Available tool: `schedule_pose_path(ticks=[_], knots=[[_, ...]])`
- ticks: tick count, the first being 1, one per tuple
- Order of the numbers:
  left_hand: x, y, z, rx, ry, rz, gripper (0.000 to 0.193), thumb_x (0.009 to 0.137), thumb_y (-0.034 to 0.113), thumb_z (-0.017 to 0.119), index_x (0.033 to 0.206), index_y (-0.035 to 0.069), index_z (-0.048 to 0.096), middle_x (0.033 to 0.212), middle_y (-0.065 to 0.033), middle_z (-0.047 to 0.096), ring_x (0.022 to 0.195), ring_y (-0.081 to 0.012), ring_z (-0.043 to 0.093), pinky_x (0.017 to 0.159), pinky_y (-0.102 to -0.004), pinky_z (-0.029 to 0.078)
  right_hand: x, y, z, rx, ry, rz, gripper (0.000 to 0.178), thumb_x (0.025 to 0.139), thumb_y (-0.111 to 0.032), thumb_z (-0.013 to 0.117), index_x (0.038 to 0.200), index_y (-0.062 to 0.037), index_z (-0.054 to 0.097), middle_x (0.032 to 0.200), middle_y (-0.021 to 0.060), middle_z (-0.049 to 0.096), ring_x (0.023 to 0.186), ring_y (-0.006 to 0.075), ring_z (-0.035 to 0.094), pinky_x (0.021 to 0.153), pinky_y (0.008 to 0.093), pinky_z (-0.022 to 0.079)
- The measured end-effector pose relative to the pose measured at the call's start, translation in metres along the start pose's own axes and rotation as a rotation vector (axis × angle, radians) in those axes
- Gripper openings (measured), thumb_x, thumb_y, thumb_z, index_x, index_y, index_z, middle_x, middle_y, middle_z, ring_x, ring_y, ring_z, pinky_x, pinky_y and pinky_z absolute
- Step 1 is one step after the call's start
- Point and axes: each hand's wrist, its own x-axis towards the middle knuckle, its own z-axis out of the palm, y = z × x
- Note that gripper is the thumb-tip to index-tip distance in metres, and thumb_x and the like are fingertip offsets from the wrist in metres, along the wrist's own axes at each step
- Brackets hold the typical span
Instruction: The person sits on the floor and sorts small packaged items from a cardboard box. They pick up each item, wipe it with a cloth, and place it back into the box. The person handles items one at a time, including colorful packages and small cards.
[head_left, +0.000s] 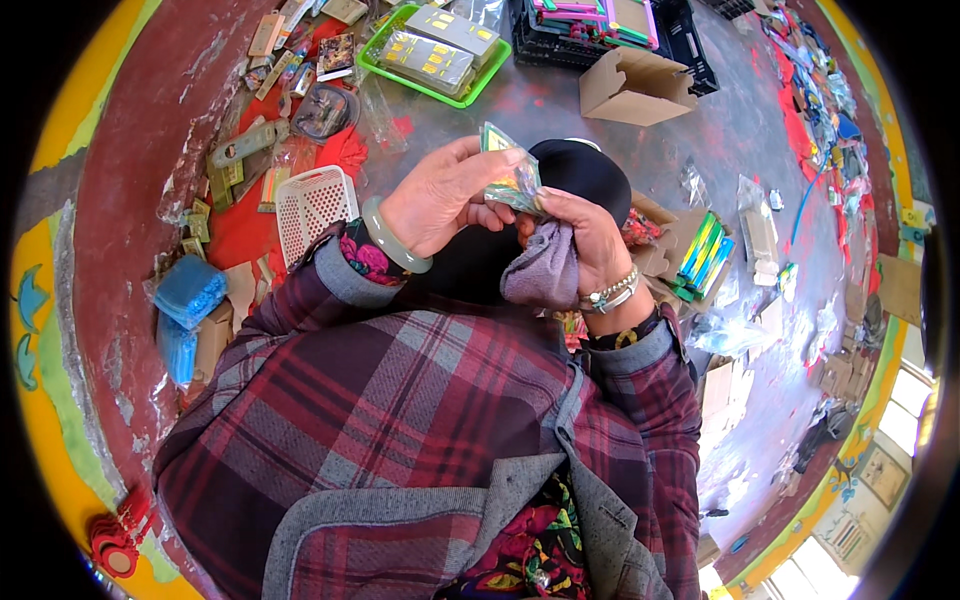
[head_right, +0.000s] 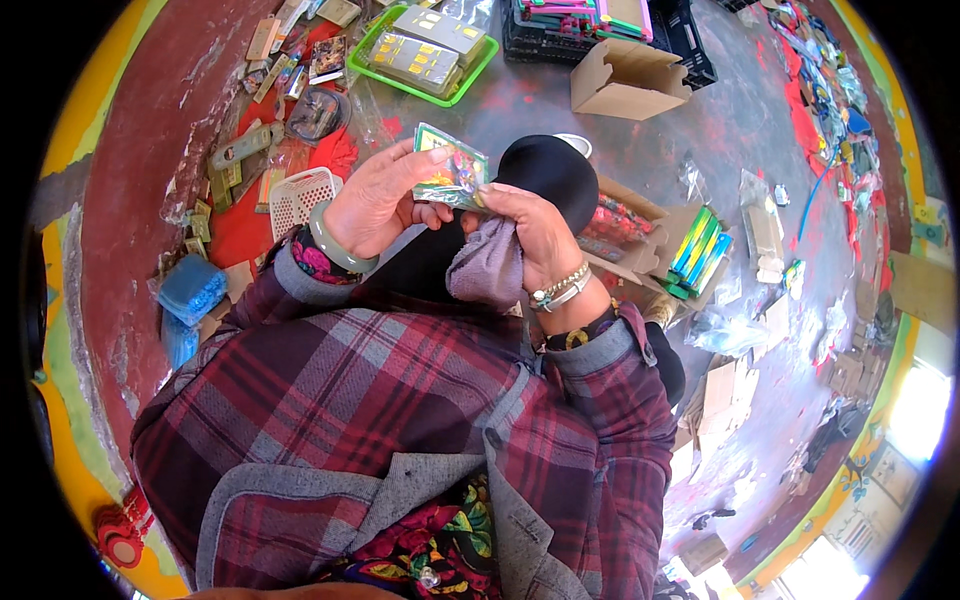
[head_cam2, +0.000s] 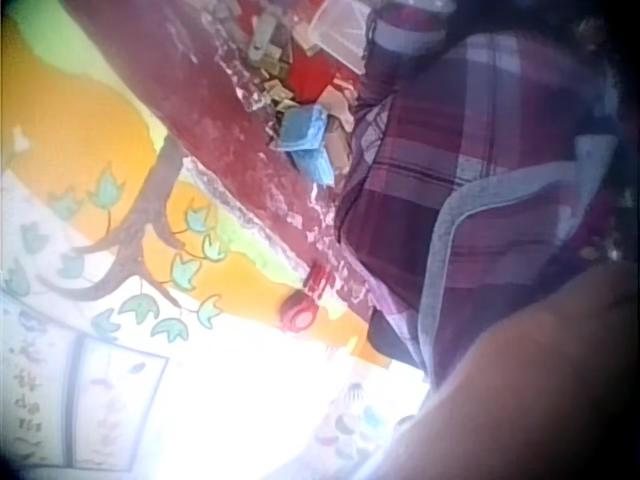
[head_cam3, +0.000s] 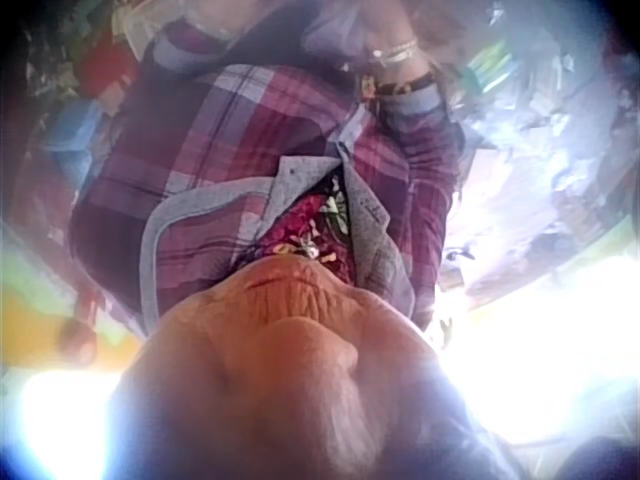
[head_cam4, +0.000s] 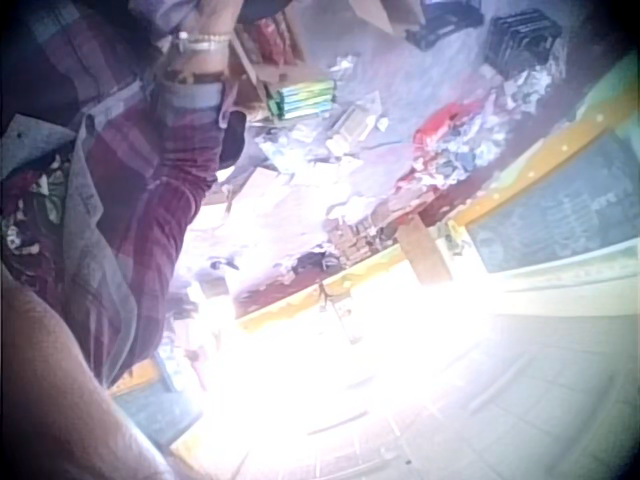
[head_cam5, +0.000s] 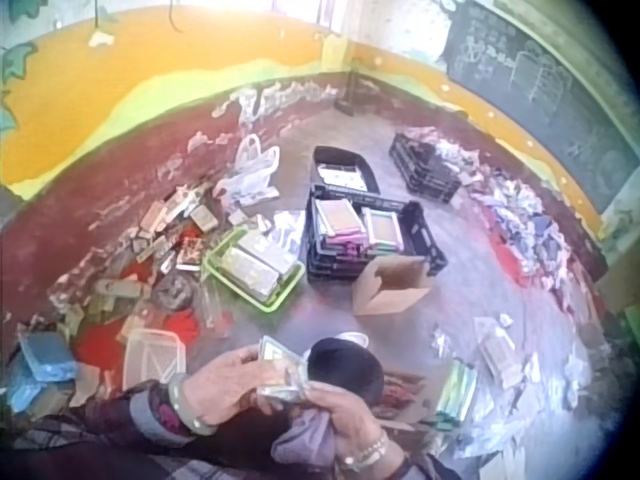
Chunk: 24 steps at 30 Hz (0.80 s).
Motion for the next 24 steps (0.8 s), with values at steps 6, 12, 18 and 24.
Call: schedule_pose_path(ticks=[6, 12, 18, 24], knots=[[-0.001, -0.019, -0.041, -0.002, 0.126, -0.041, 0.026, 0.089, 0.018, 0.051, 0.11, 0.002, 0.05, 0.093, -0.007, 0.061, 0.073, -0.0129, 0.061, 0.061, -0.0218, 0.05, -0.009, 0.001, 0.006, -0.219, 0.14, -0.027, 0.033, 0.09, -0.02, 0.047, 0.116, 0.0004, 0.047, 0.081, 0.0091, 0.061, 0.065, 0.0119, 0.055, 0.056, 0.0229, 0.046], [0.005, -0.069, -0.151, -0.041, 0.554, -0.029, 0.026, 0.087, 0.011, 0.051, 0.112, 0.004, 0.048, 0.101, -0.008, 0.06, 0.081, -0.0167, 0.061, 0.063, -0.0253, 0.05, -0.008, 0.01, 0.008, -0.383, 0.202, -0.07, 0.028, 0.089, -0.011, 0.046, 0.112, 0.0027, 0.051, 0.077, 0.0089, 0.061, 0.058, 0.0099, 0.055, 0.054, 0.0201, 0.045], [0.039, -0.113, -0.273, -0.073, 0.957, -0.081, 0.025, 0.084, 0.004, 0.047, 0.11, 0.004, 0.05, 0.098, -0.0091, 0.06, 0.078, -0.0194, 0.06, 0.063, -0.0294, 0.05, 0.001, 0.005, 0.014, -0.386, 0.18, -0.013, 0.022, 0.089, -0.009, 0.046, 0.104, 0.0035, 0.056, 0.074, 0.0089, 0.06, 0.059, 0.0111, 0.055, 0.055, 0.0214, 0.046], [0.064, -0.11, -0.355, -0.202, 1.08, 0.022, 0.023, 0.081, 0.007, 0.049, 0.104, 0.004, 0.054, 0.094, -0.0103, 0.061, 0.073, -0.0218, 0.062, 0.056, -0.0315, 0.053, 0.007, -0.004, 0.014, -0.347, 0.156, 0.047, 0.022, 0.089, -0.01, 0.046, 0.104, 0.0043, 0.055, 0.073, 0.0102, 0.061, 0.057, 0.0123, 0.056, 0.053, 0.0217, 0.047]])
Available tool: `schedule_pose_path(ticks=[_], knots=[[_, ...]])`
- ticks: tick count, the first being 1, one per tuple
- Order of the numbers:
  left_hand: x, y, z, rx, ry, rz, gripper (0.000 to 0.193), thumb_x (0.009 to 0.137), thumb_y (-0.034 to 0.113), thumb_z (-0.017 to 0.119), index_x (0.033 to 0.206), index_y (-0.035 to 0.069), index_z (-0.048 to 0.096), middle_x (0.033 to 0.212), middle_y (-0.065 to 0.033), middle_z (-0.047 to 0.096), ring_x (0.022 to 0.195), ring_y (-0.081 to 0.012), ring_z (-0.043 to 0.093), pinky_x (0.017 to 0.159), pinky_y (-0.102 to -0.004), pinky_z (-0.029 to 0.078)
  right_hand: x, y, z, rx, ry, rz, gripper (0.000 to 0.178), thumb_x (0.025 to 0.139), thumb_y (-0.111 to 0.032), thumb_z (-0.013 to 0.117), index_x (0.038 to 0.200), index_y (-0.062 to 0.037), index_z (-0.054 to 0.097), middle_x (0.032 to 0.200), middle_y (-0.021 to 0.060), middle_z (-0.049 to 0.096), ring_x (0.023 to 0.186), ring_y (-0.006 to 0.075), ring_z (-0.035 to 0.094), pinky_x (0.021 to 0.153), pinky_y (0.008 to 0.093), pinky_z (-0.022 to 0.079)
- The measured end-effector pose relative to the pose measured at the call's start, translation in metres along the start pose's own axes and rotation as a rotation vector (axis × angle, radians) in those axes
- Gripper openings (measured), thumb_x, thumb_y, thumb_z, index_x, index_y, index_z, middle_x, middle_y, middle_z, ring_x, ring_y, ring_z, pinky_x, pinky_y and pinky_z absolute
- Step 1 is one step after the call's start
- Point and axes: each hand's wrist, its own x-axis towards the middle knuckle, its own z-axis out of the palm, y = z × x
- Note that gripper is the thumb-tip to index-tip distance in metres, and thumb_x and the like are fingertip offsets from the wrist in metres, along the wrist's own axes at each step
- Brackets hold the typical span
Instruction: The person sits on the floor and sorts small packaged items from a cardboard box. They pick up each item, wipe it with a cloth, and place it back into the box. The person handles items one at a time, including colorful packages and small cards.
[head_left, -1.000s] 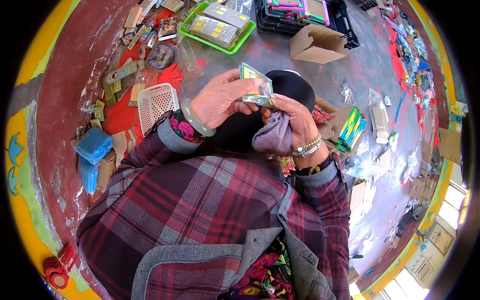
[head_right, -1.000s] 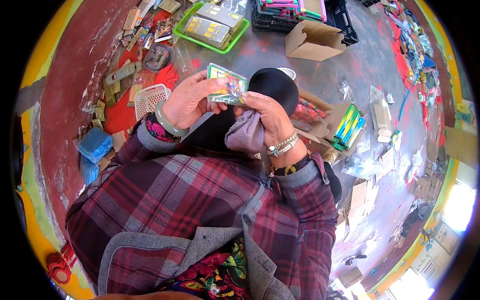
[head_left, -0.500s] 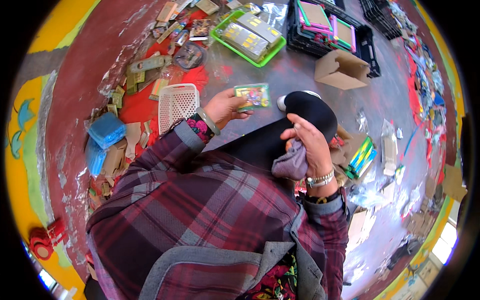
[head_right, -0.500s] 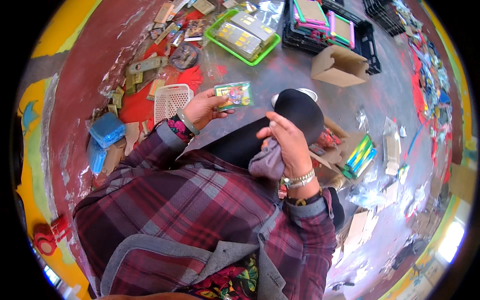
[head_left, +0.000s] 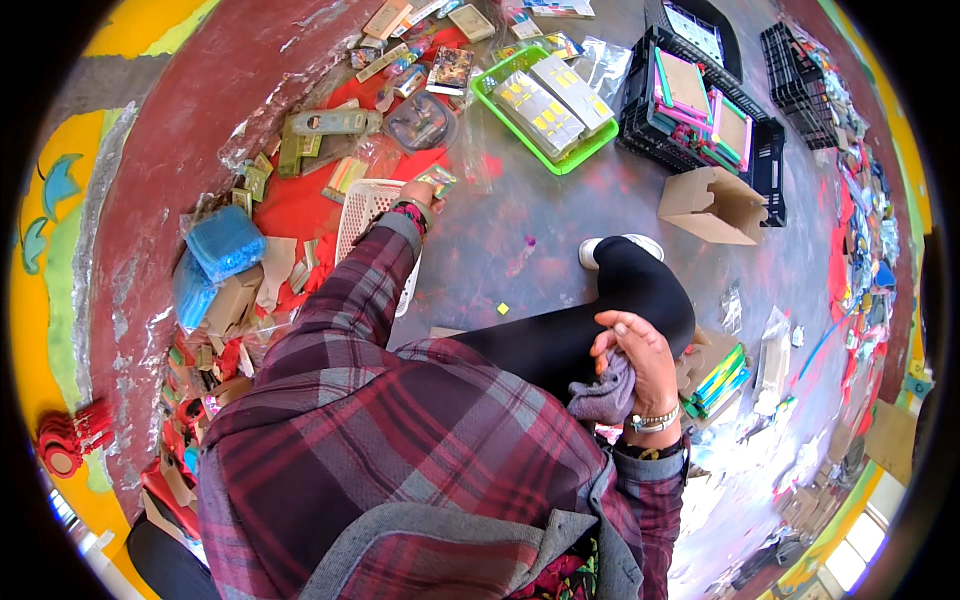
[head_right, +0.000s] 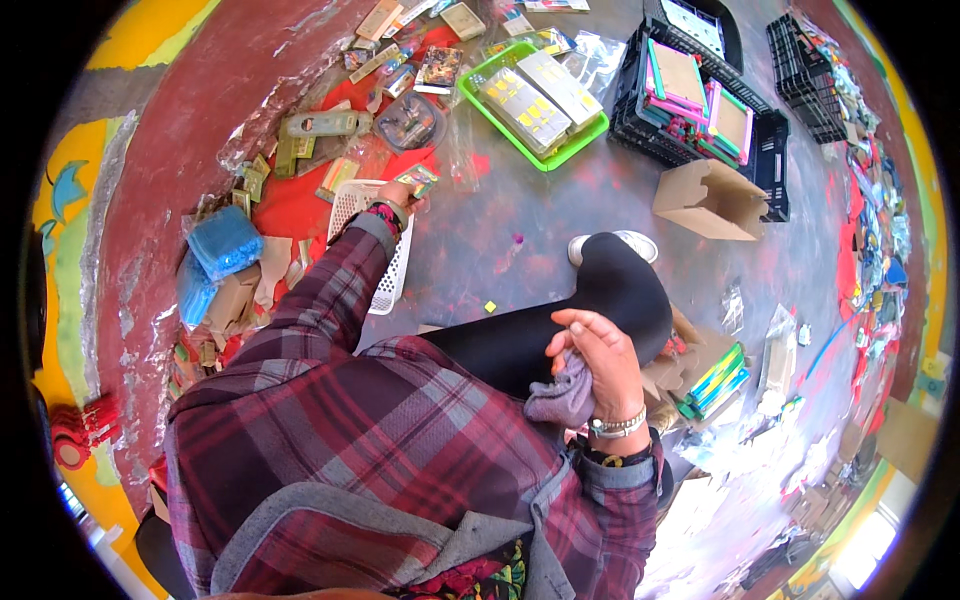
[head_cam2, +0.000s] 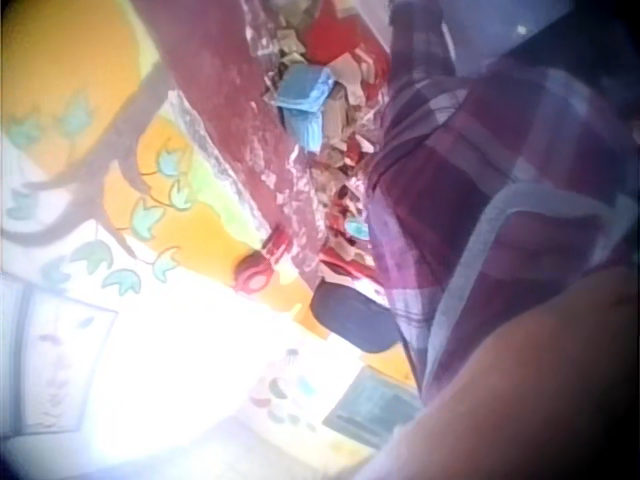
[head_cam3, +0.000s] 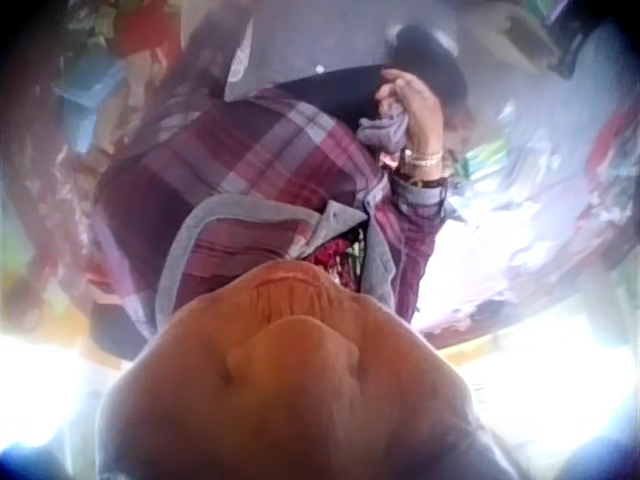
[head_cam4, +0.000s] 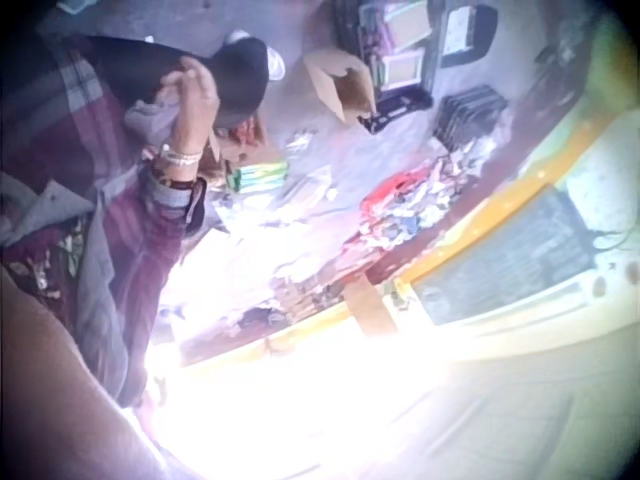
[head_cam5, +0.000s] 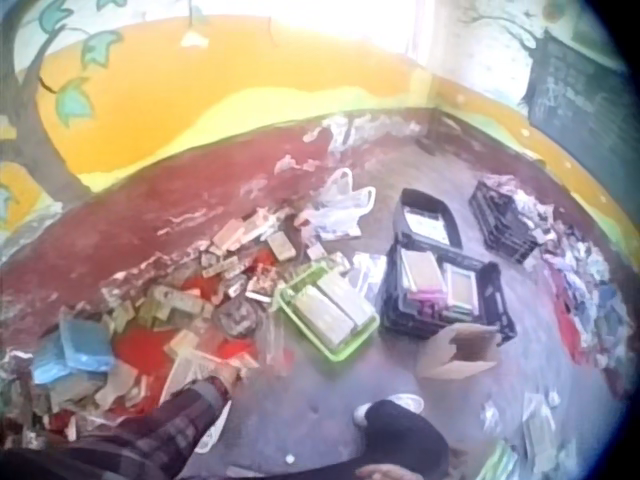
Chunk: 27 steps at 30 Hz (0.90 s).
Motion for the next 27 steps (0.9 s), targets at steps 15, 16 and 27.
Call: schedule_pose_path(ticks=[15, 16, 27], knots=[[0.046, -0.001, 0.017, -0.072, -0.004, -0.045, 0.031, 0.09, 0.034, 0.048, 0.087, 0.004, 0.055, 0.088, -0.0158, 0.063, 0.079, -0.0282, 0.062, 0.072, -0.0352, 0.051, -0.014, -0.001, -0.009, 0.024, -0.042, 0.003, 0.023, 0.089, -0.01, 0.046, 0.104, 0.0048, 0.055, 0.075, 0.0096, 0.061, 0.06, 0.0117, 0.057, 0.056, 0.0209, 0.046], [0.031, -0.002, 0.03, -0.067, -0.108, -0.017, 0.035, 0.09, 0.036, 0.048, 0.071, 0.008, 0.054, 0.071, -0.0117, 0.063, 0.067, -0.0254, 0.062, 0.064, -0.033, 0.049, -0.018, 0.001, -0.016, 0.032, -0.029, -0.022, 0.022, 0.088, -0.009, 0.046, 0.104, 0.0045, 0.055, 0.074, 0.0089, 0.06, 0.06, 0.0108, 0.056, 0.056, 0.0209, 0.046], [-0.172, 0.026, 0.152, 0.366, -0.836, 0.502, 0.025, 0.089, 0.002, 0.042, 0.111, -0.002, 0.055, 0.103, -0.0104, 0.06, 0.094, -0.0184, 0.058, 0.082, -0.0285, 0.047, -0.251, 0.077, -0.204, 0.129, 0.965, -0.744, 0.028, 0.084, -0.017, 0.056, 0.103, 0.0042, 0.055, 0.061, 0.0022, 0.05, 0.054, 0.0103, 0.047, 0.05, 0.0225, 0.039]])
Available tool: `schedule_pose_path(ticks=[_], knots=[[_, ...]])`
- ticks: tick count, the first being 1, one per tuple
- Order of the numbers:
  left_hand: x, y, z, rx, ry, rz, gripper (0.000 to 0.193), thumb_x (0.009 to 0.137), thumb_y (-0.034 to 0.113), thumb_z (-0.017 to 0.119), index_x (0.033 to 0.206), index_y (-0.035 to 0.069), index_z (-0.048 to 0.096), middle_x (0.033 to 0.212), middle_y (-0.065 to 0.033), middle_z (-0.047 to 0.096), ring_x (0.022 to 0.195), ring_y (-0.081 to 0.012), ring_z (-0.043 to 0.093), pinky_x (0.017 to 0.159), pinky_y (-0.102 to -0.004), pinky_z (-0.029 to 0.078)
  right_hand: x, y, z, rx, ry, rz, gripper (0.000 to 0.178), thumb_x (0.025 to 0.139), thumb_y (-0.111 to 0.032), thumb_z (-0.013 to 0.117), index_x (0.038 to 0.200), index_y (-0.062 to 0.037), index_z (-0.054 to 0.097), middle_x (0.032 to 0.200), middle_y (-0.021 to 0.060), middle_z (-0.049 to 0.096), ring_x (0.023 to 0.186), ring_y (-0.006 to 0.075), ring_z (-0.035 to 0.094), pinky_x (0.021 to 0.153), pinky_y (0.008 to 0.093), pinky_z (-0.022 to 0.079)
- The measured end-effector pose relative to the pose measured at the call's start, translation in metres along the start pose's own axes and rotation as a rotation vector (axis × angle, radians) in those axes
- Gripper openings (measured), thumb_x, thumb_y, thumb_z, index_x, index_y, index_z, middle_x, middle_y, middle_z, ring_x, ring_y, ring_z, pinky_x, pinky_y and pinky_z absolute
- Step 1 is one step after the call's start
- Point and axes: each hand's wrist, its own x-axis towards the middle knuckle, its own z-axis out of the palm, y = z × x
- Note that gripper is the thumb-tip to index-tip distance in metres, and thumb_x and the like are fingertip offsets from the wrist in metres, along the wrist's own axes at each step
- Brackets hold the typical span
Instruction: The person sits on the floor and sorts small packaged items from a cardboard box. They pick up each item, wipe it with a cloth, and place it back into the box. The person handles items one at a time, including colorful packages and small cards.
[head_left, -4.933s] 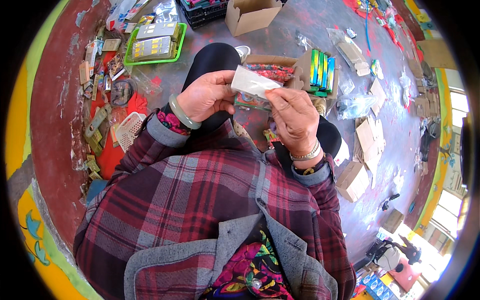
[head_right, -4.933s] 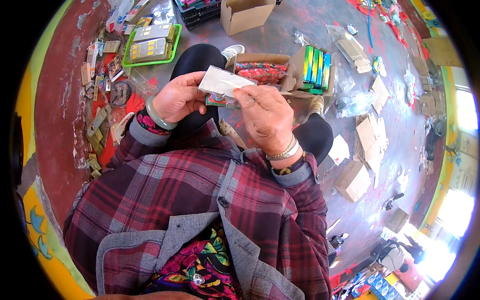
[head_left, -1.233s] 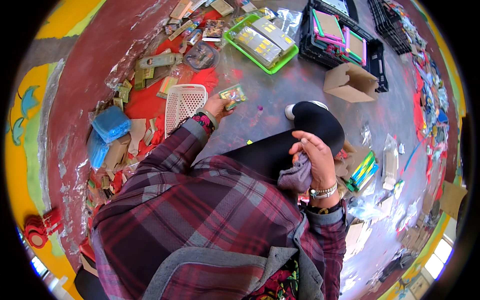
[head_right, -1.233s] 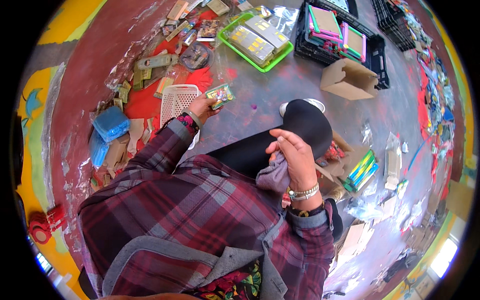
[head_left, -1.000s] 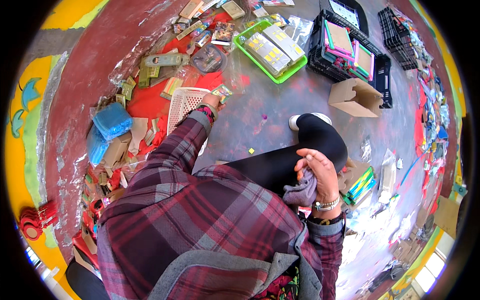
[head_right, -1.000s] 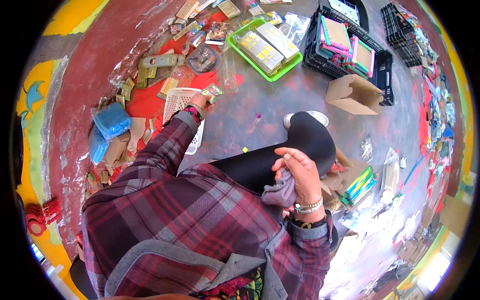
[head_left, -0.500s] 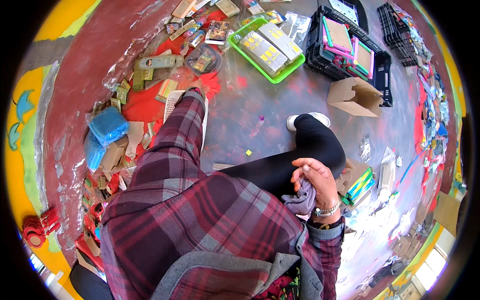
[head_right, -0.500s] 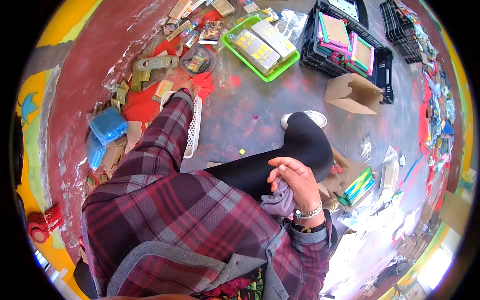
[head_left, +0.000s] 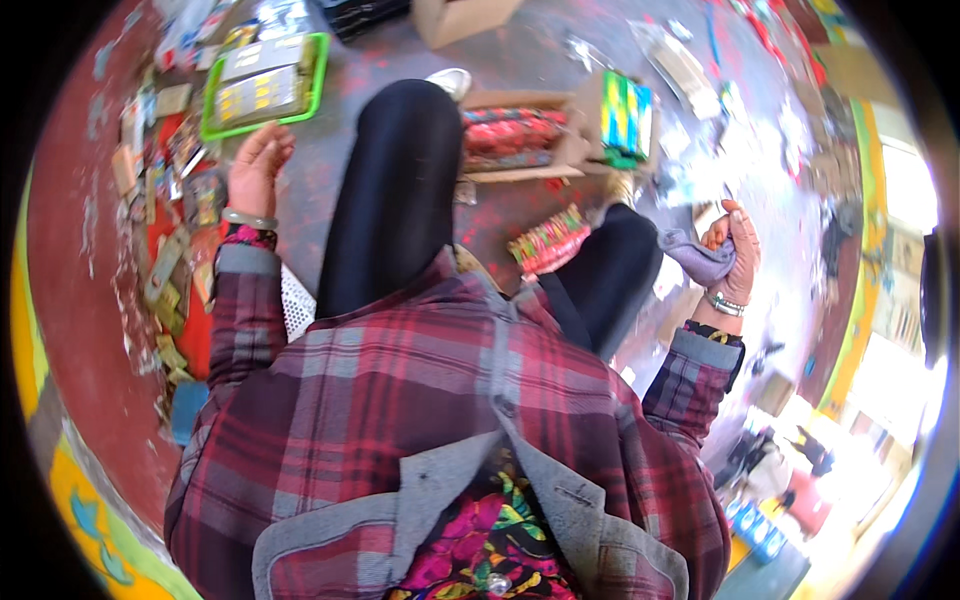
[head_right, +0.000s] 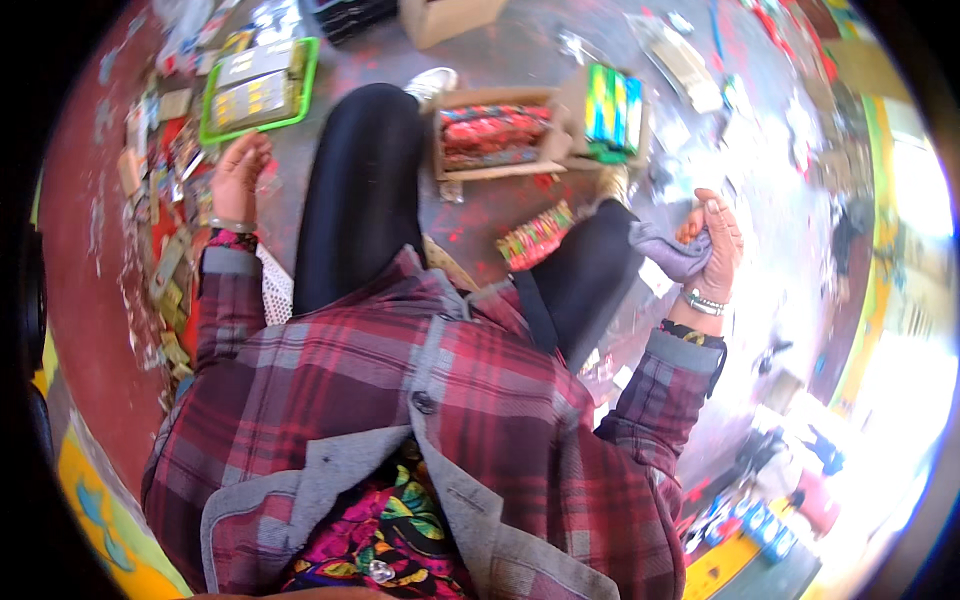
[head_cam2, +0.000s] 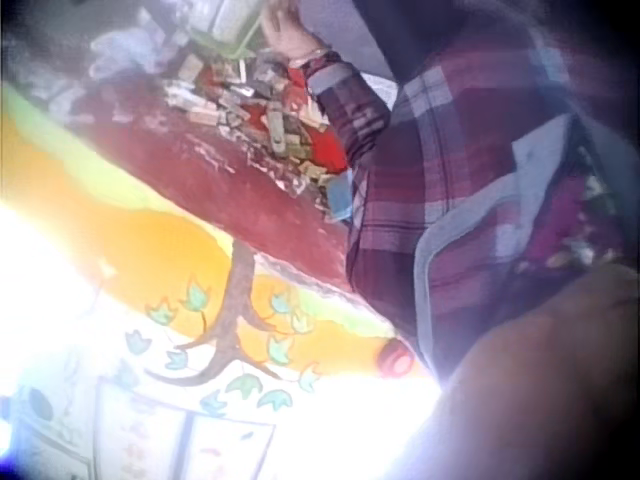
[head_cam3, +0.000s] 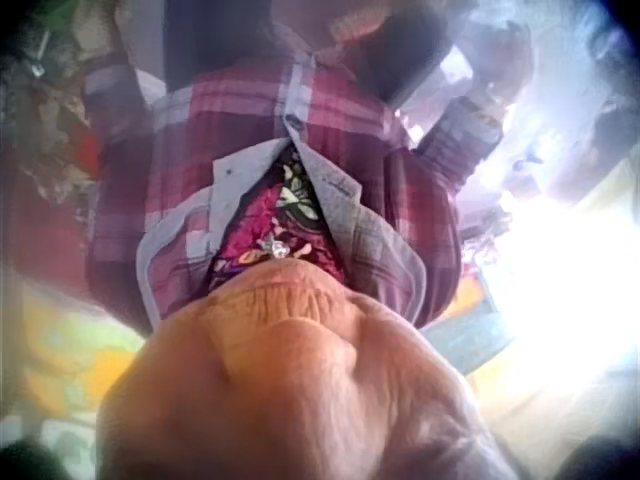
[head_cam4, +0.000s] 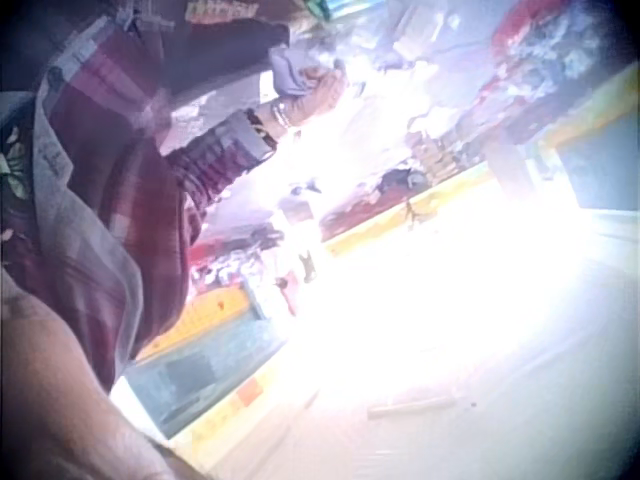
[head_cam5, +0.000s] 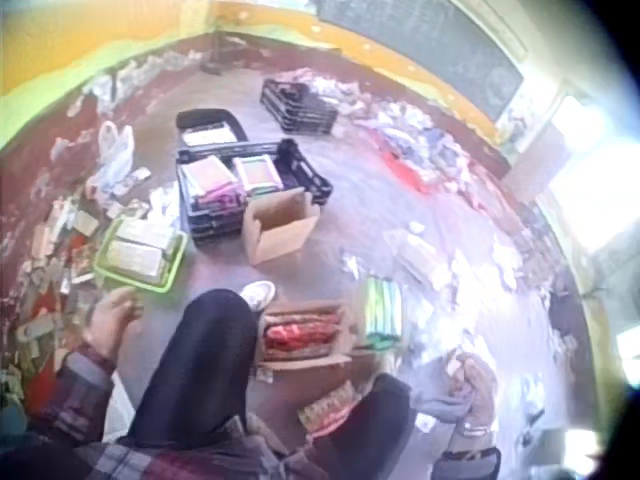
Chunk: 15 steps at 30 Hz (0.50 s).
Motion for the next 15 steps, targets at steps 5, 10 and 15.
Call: schedule_pose_path(ticks=[5, 10, 15], knots=[[-0.043, 0.08, 0.126, 0.661, -0.281, 0.737, 0.023, 0.082, -0.006, 0.05, 0.099, 0.001, 0.063, 0.121, -0.0143, 0.052, 0.109, -0.0235, 0.053, 0.095, -0.0295, 0.038, -0.06, 0.097, -0.162, -0.446, 0.334, 0.214, 0.021, 0.076, -0.002, 0.054, 0.095, 0.0015, 0.062, 0.067, 0.0019, 0.057, 0.066, 0.0111, 0.054, 0.066, 0.0232, 0.043], [-0.066, 0.067, 0.189, 0.758, -0.671, 0.759, 0.014, 0.08, -0.003, 0.058, 0.093, -0.003, 0.063, 0.104, -0.0137, 0.061, 0.087, -0.0195, 0.061, 0.076, -0.0285, 0.05, -0.157, 0.269, -0.302, -1.426, -0.086, 0.258, 0.017, 0.076, -0.018, 0.058, 0.089, -0.0109, 0.067, 0.085, 0.0064, 0.067, 0.08, 0.0215, 0.063, 0.076, 0.03, 0.047], [-0.068, 0.066, 0.185, 0.717, -0.732, 0.583, 0.018, 0.09, 0.004, 0.046, 0.09, -0.002, 0.062, 0.089, -0.0128, 0.062, 0.074, -0.0159, 0.062, 0.062, -0.025, 0.051, -0.175, 0.336, -0.246, -1.718, -0.58, 0.747, 0.035, 0.079, -0.03, 0.053, 0.109, -0.0157, 0.062, 0.114, 0.0045, 0.059, 0.103, 0.0154, 0.057, 0.087, 0.0328, 0.047]])
